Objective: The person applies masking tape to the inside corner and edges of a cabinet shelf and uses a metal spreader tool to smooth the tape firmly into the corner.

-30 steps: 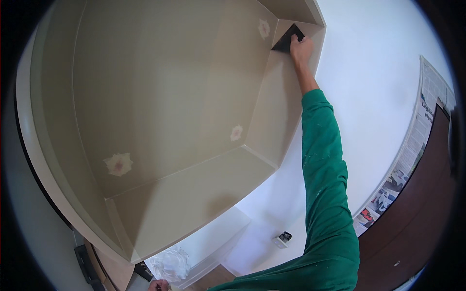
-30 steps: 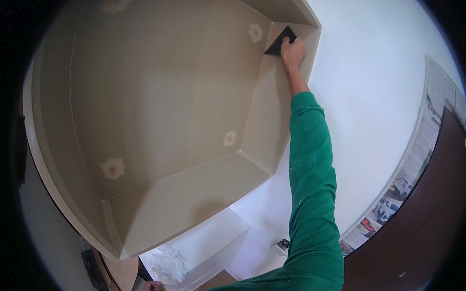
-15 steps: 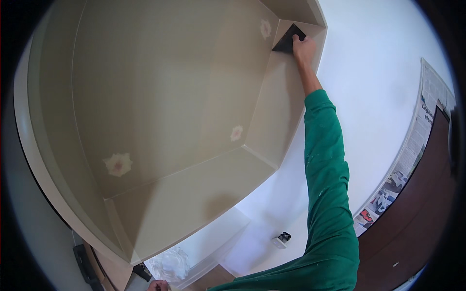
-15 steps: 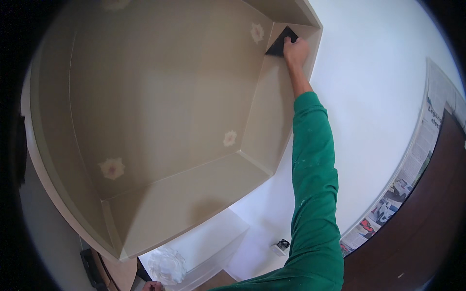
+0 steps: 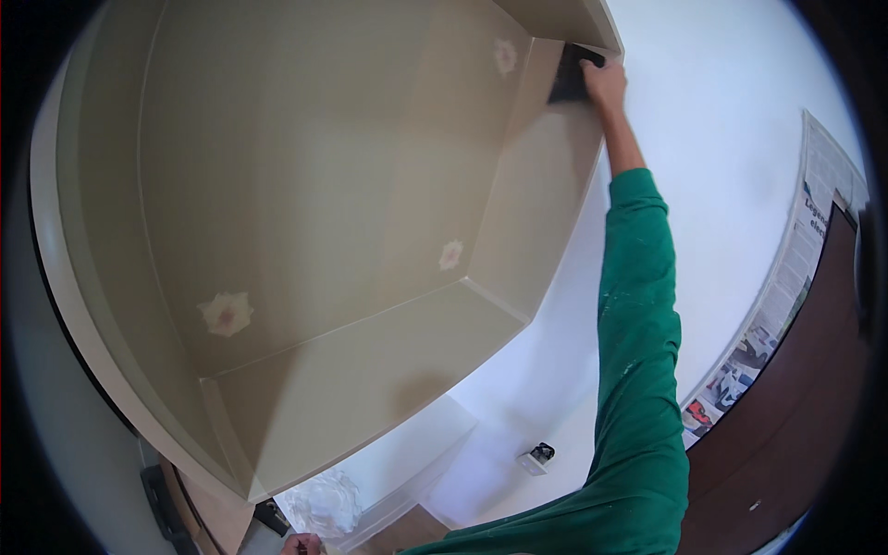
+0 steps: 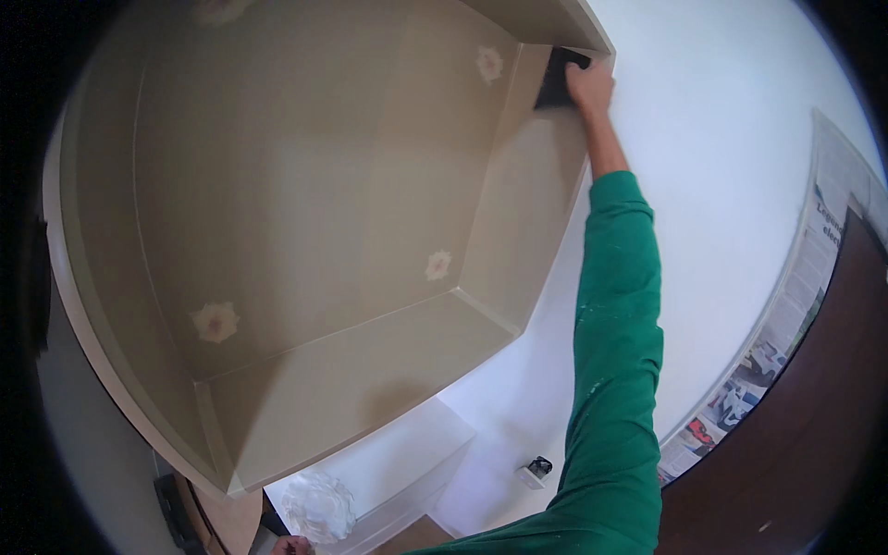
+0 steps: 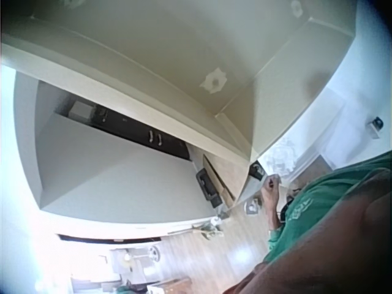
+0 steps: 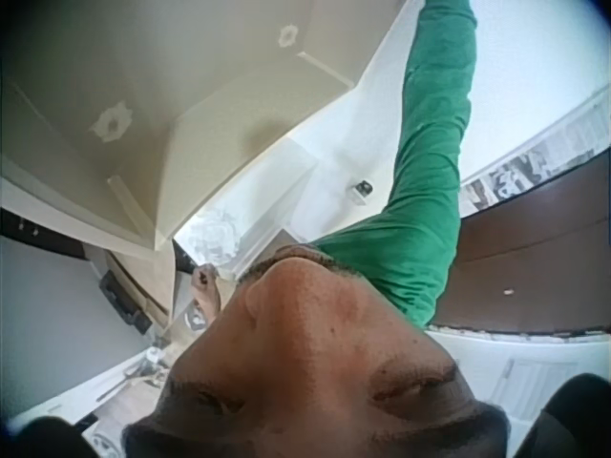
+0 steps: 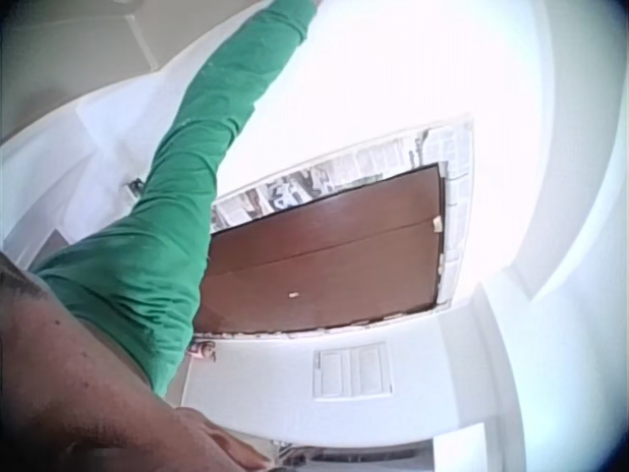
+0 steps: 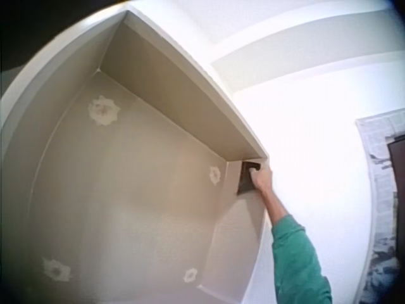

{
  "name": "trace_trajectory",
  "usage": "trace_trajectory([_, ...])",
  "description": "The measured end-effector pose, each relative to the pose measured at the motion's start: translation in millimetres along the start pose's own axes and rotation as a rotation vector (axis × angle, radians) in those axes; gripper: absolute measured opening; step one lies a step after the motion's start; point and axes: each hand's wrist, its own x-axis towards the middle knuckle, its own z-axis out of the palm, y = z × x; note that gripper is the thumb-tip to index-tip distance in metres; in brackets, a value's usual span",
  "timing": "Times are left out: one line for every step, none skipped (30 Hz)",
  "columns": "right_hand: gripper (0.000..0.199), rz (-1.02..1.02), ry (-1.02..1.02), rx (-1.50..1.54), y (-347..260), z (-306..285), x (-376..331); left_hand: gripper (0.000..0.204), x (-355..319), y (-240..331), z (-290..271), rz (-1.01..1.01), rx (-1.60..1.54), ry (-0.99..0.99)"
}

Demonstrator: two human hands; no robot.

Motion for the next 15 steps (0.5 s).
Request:
trace_trajectory([0.042,0.014,-0.065,-0.009,-2.0,-10.8,5.6,0.02,-1.0,2.3,0.5,-0.019,-0.012,0.015])
trace_trajectory([0.043,0.024,-0.126,-0.029,0.8,-24.0,13.0,0.019,-0.8,5.9,1.5,-0.033,-0.028,0.021])
trace_trajectory([0.046,0.005,-0.166,-0.043,0.3,-29.4,18.9,0.018,-0.5,9.3,2.6,-0.048,-0.043,0.025])
trace_trajectory([0.046,-0.016,-0.197,-0.054,-3.1,-29.9,20.9,0.017,-0.9,11.9,2.4,-0.036,-0.029,0.024])
trace_trajectory([0.046,-0.038,-0.227,-0.065,-7.0,-30.2,23.7,0.017,-1.3,14.2,2.3,-0.024,-0.016,0.022])
trace_trajectory([0.047,-0.059,-0.258,-0.075,-10.4,-29.7,24.8,0.016,-1.4,16.1,2.8,-0.012,-0.003,0.021])
trace_trajectory([0.047,-0.075,-0.245,-0.096,-8.7,-29.6,29.0,0.016,0.5,17.1,5.3,-0.005,-0.016,0.01])
trace_trajectory([0.047,-0.091,-0.233,-0.117,-7.3,-28.3,32.2,0.015,2.4,17.8,8.0,0.0,-0.03,-0.001])
trace_trajectory([0.047,-0.108,-0.221,-0.136,-5.2,-28.3,35.2,0.015,3.7,18.3,10.7,0.005,-0.043,-0.01])
trace_trajectory([0.047,-0.095,-0.218,-0.146,-7.0,-25.9,33.9,0.016,3.9,19.2,12.8,0.015,-0.052,-0.002])
trace_trajectory([0.047,-0.083,-0.215,-0.155,-8.9,-23.7,32.5,0.016,3.7,19.9,15.0,0.025,-0.061,0.006])
trace_trajectory([0.047,-0.07,-0.212,-0.164,-10.9,-21.7,31.4,0.017,3.5,20.7,17.0,0.035,-0.071,0.014])
trace_trajectory([0.047,-0.069,-0.211,-0.169,-9.4,-20.8,32.0,0.017,3.1,21.5,17.9,0.024,-0.075,0.011])
trace_trajectory([0.047,-0.067,-0.21,-0.174,-8.1,-19.9,32.8,0.018,2.3,22.4,18.4,0.013,-0.079,0.008])
trace_trajectory([0.048,-0.066,-0.21,-0.18,-6.8,-18.7,33.7,0.018,1.6,23.6,18.8,0.002,-0.083,0.004])
